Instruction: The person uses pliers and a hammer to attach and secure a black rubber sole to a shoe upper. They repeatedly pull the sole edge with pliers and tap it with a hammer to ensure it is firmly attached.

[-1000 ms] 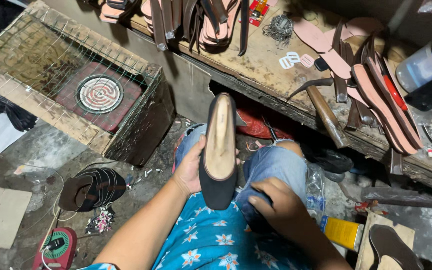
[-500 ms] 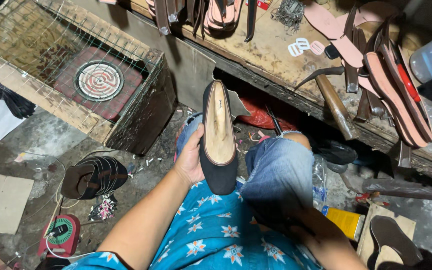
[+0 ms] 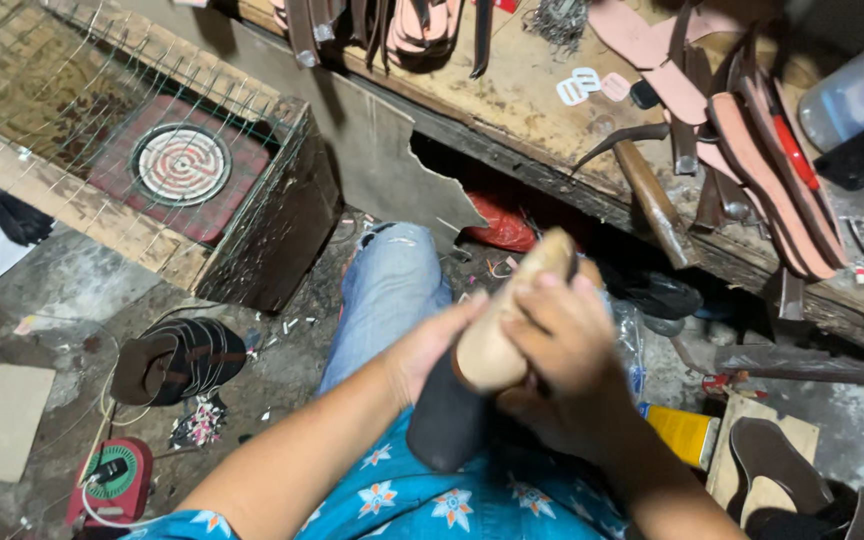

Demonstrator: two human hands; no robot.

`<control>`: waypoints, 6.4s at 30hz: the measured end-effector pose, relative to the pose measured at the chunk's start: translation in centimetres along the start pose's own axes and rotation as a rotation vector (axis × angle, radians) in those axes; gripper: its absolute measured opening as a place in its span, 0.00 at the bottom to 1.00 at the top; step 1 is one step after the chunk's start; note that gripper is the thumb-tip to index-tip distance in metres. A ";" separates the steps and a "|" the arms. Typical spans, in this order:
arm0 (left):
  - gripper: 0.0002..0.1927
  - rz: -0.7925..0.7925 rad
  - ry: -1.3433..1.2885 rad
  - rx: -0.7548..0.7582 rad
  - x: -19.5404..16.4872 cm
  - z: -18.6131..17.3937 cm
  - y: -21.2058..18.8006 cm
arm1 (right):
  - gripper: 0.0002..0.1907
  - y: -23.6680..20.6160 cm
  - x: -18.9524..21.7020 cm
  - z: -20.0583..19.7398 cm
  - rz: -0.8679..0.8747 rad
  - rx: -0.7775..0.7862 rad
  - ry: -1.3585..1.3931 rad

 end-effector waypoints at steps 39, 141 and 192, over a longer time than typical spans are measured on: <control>0.33 0.390 0.196 -0.140 -6.9 -0.7 -1.2 | 0.28 -8.2 -8.4 15.2 0.900 0.455 1.353; 0.21 0.542 0.935 -0.361 -13.1 6.5 -1.4 | 0.37 -2.2 6.2 4.3 1.137 0.882 2.164; 0.35 0.501 0.260 -0.355 -7.1 -2.6 -3.8 | 0.21 7.8 -6.7 10.1 0.717 0.103 1.216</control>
Point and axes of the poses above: each hand's wrist, its own y-axis towards the middle knuckle, its own z-axis out of the palm, x = y × z, the point moved 7 cm from there along y, towards the middle knuckle, and after that the axes turned 13 degrees about z, right-handed, at the moved point
